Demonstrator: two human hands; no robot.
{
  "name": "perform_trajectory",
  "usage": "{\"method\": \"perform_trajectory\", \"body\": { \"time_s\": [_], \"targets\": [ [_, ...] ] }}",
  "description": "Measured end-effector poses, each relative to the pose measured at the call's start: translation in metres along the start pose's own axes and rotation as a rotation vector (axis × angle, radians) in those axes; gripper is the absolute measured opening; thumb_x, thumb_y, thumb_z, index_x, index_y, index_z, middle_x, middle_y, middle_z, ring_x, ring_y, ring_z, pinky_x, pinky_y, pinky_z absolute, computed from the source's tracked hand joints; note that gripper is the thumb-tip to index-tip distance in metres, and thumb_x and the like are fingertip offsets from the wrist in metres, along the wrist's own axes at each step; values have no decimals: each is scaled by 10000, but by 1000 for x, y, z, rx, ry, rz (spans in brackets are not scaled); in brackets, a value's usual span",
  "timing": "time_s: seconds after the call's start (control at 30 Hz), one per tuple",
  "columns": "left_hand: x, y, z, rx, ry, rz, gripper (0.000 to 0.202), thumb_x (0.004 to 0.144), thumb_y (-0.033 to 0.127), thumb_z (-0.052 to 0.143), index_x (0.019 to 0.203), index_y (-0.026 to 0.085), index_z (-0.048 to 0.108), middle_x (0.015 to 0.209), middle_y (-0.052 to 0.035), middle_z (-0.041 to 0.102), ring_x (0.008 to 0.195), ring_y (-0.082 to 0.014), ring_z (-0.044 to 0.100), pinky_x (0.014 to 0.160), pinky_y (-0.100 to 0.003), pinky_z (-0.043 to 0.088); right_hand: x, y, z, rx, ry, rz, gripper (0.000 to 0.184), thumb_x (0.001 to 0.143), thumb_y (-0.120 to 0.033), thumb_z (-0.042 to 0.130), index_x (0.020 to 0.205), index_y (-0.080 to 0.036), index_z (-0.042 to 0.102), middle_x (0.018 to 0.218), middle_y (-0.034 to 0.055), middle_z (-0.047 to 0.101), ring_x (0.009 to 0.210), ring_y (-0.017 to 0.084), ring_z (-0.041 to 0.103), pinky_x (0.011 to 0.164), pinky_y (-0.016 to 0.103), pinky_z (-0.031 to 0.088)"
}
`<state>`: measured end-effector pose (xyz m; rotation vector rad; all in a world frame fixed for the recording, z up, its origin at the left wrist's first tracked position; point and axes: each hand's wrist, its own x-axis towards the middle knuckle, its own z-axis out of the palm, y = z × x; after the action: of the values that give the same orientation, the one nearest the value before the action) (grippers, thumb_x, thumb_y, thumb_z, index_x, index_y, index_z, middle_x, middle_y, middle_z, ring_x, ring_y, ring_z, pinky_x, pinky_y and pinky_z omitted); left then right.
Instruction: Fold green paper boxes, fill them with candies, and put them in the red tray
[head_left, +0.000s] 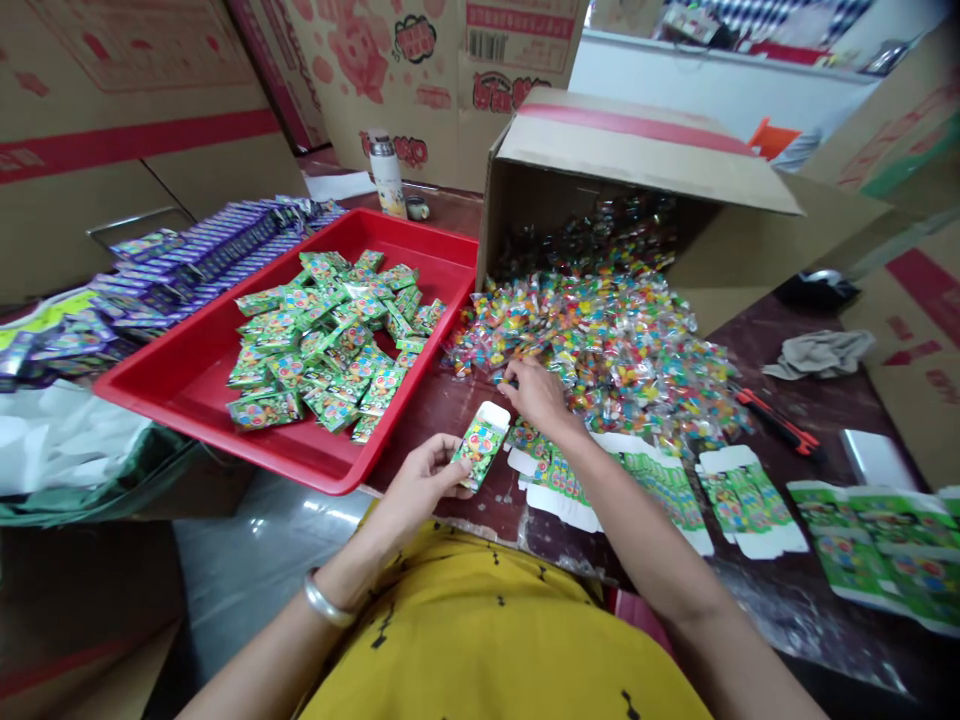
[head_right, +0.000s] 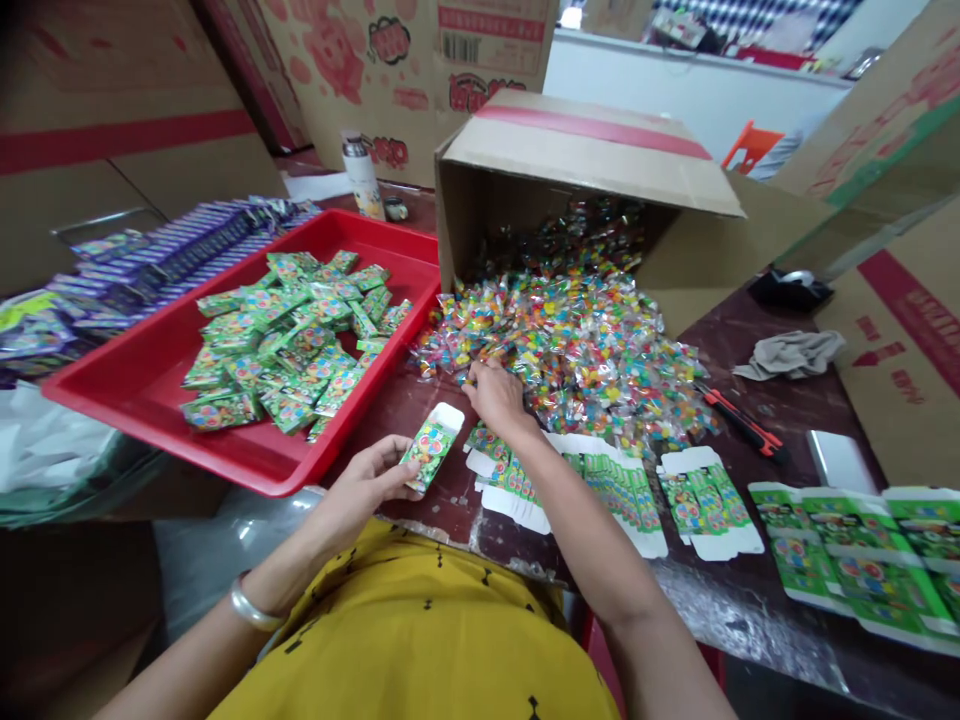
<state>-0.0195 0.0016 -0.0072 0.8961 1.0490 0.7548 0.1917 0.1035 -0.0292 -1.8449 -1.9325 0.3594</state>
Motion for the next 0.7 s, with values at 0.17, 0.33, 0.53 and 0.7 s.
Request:
{"method": "perform_trajectory", "body": {
  "time_s": [0.17,0.33,0.53,0.7],
  "targets": [
    [8,-8,-6,91,10,67,447,756,305,743,1135,147,566,1011,-60,675,777,-155,670,724,-341,593,-19,3,-31,152,3,-36,176,899,-382,586,933,-210,607,692,-19,619,576,151,544,588,258,390],
    [11,-15,-5,344,32,275,429,838,250,634,1255,170,570,1238,-113,643,1030,-222,661,906,-381,543,-46,-16,-74,122,-57,-261,119,901,-300,600,1010,-253,607,823,-7,639,628,146,545,624,262,379],
    [1,-9,-1,687,86,433,402,864,219,585,1266,221,584,1160,-84,653,1036,-227,632,949,-384,488,-54,-32,-87,-95,-215,-470,161,900,-186,581,988,-278,679,924,34,595,734,166,554,669,280,407],
    [-2,0,7,743,97,469,352,860,206,588,1212,216,617,1101,-76,661,1012,-233,624,918,-367,474,-53,-40,-87,92,-260,-542,324,930,-136,479,1176,-276,635,1022,53,664,898,200,625,785,321,479]
  ]
}}
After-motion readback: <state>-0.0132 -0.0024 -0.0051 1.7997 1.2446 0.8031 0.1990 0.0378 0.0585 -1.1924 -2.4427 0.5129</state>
